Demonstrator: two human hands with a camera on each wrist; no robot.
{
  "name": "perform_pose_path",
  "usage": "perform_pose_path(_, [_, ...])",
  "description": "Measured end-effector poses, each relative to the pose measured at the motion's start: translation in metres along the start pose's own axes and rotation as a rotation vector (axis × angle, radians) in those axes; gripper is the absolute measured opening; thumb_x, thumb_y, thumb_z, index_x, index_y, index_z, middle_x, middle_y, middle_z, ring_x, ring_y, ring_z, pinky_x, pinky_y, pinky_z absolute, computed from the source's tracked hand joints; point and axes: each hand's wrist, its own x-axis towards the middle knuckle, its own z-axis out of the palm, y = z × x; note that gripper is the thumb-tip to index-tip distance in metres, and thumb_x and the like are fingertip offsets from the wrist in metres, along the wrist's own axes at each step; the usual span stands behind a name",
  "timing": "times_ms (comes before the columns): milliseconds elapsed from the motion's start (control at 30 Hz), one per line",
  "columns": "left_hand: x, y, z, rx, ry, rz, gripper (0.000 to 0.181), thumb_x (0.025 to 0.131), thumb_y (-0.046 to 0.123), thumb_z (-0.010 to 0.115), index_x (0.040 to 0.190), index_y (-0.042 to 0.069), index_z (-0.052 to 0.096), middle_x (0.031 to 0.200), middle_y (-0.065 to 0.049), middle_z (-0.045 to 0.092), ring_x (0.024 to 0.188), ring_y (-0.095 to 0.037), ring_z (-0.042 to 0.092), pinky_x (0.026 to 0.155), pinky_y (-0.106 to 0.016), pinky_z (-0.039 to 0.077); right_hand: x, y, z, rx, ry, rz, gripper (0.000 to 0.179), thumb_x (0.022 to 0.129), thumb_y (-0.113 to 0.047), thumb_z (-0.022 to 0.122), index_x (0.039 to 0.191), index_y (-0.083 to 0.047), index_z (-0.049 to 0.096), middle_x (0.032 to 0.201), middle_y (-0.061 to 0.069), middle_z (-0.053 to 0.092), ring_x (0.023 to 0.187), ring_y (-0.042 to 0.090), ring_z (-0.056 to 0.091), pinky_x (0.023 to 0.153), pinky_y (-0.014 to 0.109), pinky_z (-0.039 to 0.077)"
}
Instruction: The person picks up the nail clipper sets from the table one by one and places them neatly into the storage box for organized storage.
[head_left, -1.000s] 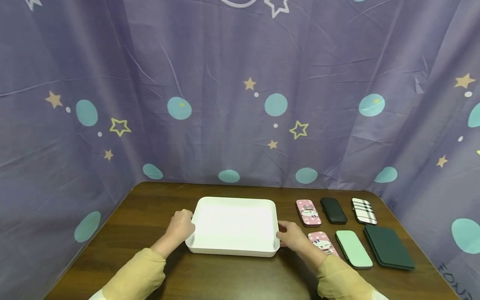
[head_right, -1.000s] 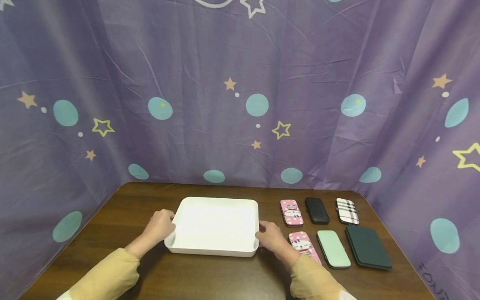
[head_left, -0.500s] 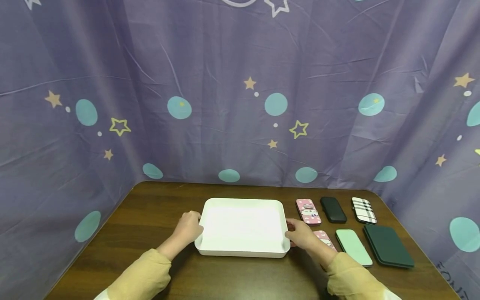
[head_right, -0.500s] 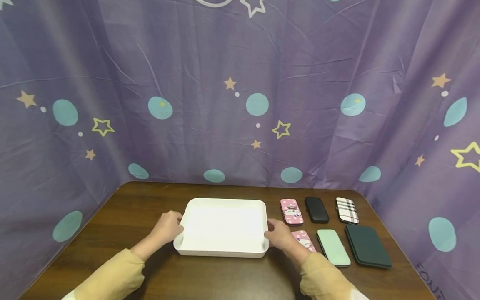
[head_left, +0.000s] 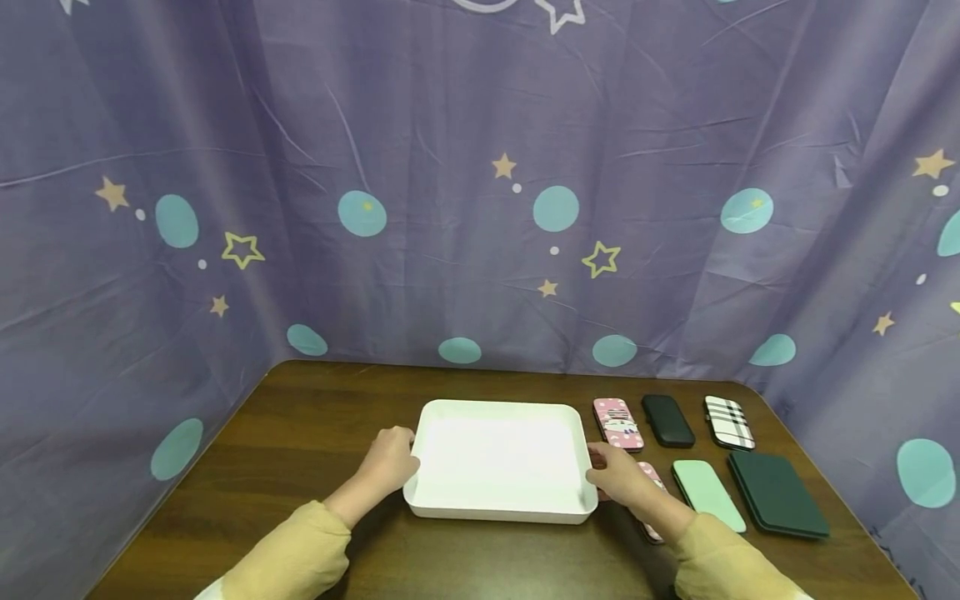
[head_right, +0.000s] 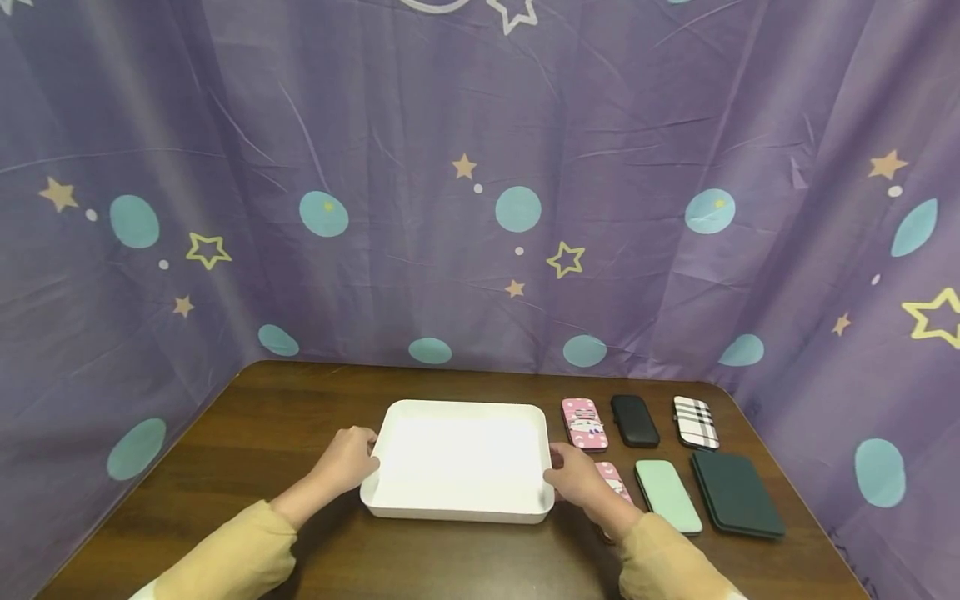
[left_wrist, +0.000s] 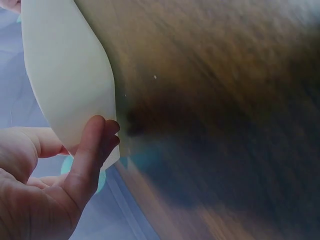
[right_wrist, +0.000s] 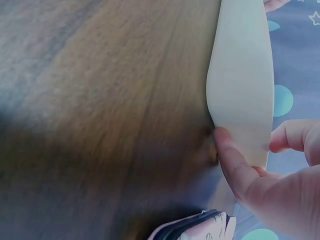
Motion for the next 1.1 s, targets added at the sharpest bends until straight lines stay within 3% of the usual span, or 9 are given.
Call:
perform_pose_path(367, [-0.005,0.007,0.005,-0.009,-0.023,0.024,0.022,0.070,-0.011,0.057,0.090,-0.011,0.066,0.063,-0.009,0.060,0.048,-0.011,0.044,0.042,-0.021,0.038,-0.008,0.005,-0.008,-0.083,0.011,0.012,0.052,0.078,0.006,0.055,0.129,0.014,0.044,0.115,0.025,0.058,0.100,0.030,0.059,0.063,0.040,0.058])
perform_pose_path(567, [-0.008,0.010,0.007,-0.014,-0.053,0.007,0.021,0.072,-0.010,0.060,0.092,-0.012,0.065,0.070,-0.013,0.065,0.050,-0.012,0.051,0.044,-0.021,0.044,-0.012,0.009,-0.009,-0.067,0.002,0.034,0.052,0.080,0.006,0.055,0.130,0.013,0.042,0.116,0.025,0.058,0.099,0.029,0.059,0.065,0.041,0.057])
perform_pose_path(700, [-0.009,0.011,0.008,-0.025,-0.058,0.017,0.021,0.072,-0.011,0.060,0.092,-0.012,0.065,0.065,-0.011,0.063,0.047,-0.012,0.051,0.043,-0.021,0.044,-0.014,0.010,-0.010,-0.051,0.008,0.048,0.052,0.081,0.006,0.055,0.131,0.013,0.042,0.119,0.026,0.056,0.100,0.029,0.059,0.066,0.041,0.057])
perform_pose_path(900, [-0.010,0.016,0.008,-0.027,-0.058,0.037,0.017,0.071,-0.010,0.060,0.087,-0.010,0.066,0.061,-0.009,0.061,0.046,-0.011,0.050,0.042,-0.021,0.043,-0.017,0.011,-0.015,-0.067,0.022,0.060,0.051,0.081,0.006,0.053,0.130,0.011,0.044,0.117,0.024,0.058,0.099,0.028,0.060,0.065,0.040,0.057])
perform_pose_path(1100, [-0.010,0.019,0.008,-0.057,-0.102,0.032,0.010,0.071,-0.011,0.060,0.080,-0.010,0.061,0.056,-0.009,0.057,0.039,-0.010,0.054,0.037,-0.021,0.046,-0.018,0.013,-0.018,-0.070,0.005,0.075,0.051,0.081,0.006,0.052,0.131,0.011,0.043,0.116,0.023,0.058,0.097,0.026,0.059,0.066,0.040,0.057])
